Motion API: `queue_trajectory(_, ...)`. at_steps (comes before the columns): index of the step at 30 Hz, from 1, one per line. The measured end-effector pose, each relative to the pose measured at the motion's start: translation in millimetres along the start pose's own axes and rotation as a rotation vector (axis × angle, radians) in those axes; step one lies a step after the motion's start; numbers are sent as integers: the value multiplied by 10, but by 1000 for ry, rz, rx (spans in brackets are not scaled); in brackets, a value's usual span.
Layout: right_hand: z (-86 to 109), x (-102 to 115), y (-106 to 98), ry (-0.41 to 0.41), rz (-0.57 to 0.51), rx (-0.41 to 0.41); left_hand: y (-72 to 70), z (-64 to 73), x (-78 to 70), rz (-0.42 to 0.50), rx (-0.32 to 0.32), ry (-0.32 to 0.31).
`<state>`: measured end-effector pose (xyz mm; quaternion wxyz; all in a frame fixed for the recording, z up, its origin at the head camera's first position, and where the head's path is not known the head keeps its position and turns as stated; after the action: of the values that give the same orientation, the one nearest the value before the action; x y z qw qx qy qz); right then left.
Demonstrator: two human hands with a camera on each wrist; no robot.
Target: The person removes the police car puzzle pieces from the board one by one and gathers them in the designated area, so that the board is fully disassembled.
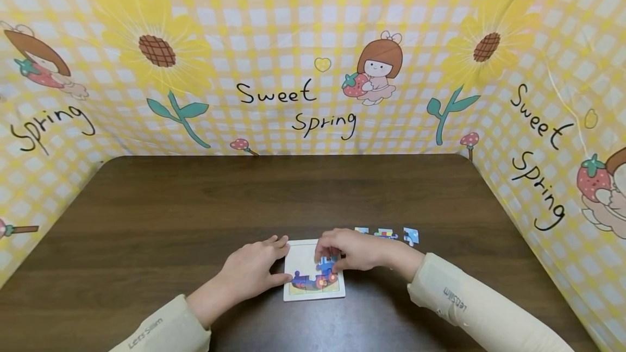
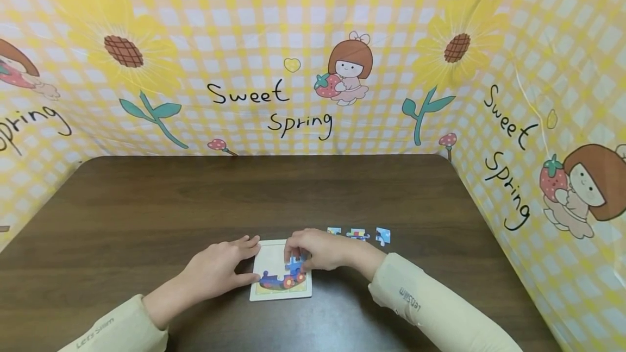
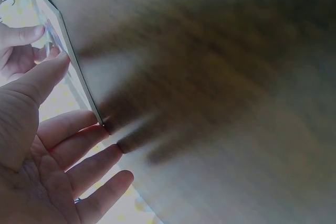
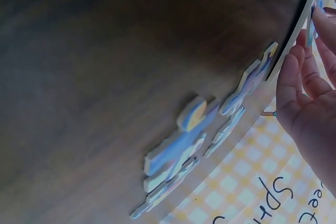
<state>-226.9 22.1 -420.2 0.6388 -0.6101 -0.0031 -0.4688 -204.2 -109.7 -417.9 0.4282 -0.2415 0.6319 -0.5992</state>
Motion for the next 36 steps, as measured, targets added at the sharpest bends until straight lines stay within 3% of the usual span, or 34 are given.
queue_trajectory(7,17,-35,-70,-19,-140,-14,-8,10,-12,11,-3,-6)
queue_trajectory(15,150,-94,-296,-54,-226,-106,3,-4,-1,11,6,-17)
queue_trajectory(23,362,-324,-461,17,-269,-160,-3,19,-11,13,-1,-17)
queue_trajectory(36,714,-659,-533,63,-276,-205,-7,20,-19,31,-1,-9)
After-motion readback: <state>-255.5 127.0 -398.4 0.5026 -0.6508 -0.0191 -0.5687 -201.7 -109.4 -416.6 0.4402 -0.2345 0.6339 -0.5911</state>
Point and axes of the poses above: each hand's wrist, its own z-axis away from the middle knuckle, its own y-axis out of the palm, x = y × z, the point moved 9 cm from there along -z, towards the middle knuckle, and after that the axes turned 8 degrees about y, right-handed, at the moved point
